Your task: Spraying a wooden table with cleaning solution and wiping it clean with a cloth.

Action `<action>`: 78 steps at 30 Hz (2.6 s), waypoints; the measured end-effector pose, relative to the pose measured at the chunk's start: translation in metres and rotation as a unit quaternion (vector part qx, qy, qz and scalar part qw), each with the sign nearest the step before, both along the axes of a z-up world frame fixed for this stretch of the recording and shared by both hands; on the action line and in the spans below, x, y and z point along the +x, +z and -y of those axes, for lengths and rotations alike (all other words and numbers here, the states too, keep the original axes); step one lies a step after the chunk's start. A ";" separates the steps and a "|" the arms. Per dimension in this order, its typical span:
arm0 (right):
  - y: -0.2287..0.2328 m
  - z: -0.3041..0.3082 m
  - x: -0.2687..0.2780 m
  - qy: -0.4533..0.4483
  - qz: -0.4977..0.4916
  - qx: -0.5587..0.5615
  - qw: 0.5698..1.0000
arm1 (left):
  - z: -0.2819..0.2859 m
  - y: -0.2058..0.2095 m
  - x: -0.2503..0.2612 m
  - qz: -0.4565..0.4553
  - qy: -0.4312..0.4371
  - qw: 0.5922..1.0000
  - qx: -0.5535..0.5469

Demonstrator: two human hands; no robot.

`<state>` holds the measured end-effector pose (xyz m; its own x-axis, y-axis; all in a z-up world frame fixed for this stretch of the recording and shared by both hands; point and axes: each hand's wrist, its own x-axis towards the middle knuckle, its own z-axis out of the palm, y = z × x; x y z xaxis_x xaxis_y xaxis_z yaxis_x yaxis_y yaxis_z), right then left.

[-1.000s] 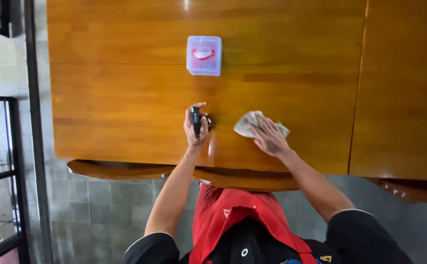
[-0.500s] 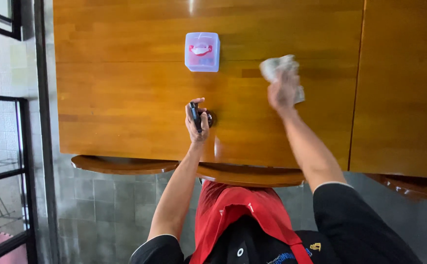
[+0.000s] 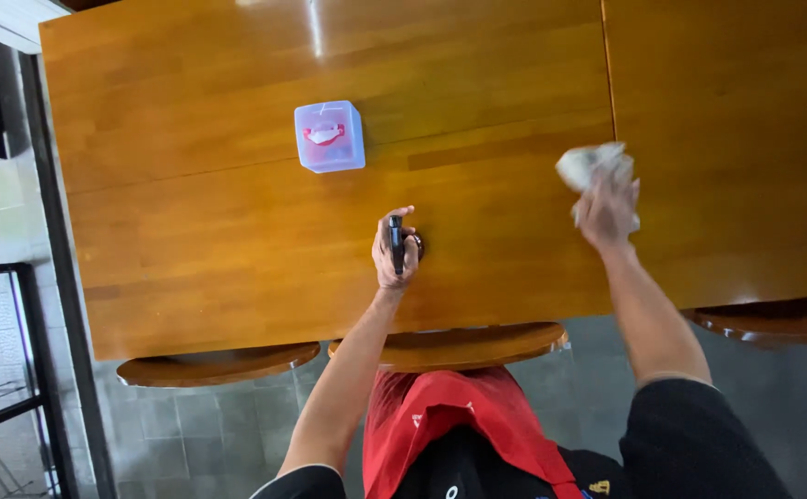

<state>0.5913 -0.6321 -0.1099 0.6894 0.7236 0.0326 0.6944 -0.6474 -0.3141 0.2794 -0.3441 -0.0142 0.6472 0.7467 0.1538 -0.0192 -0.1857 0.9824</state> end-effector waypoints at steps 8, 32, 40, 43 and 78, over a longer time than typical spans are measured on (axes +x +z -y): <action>-0.185 -0.153 0.009 -0.024 0.321 -0.089 0.942 | -0.001 0.013 0.003 -0.017 0.005 1.000 0.015; -0.017 -0.045 -0.241 -0.126 -0.066 0.009 0.990 | -0.016 0.038 -0.139 0.020 0.111 0.994 -0.002; -0.009 -0.243 -0.356 0.044 -0.056 0.048 0.996 | -0.014 0.063 -0.258 0.069 0.241 0.968 -0.016; -0.004 -0.294 -0.399 0.109 -0.064 0.071 0.989 | -0.014 0.061 -0.288 0.057 0.288 0.955 -0.028; 0.048 0.115 -0.158 -0.164 -0.132 0.002 0.977 | 0.007 0.073 -0.138 0.060 -0.019 0.996 -0.056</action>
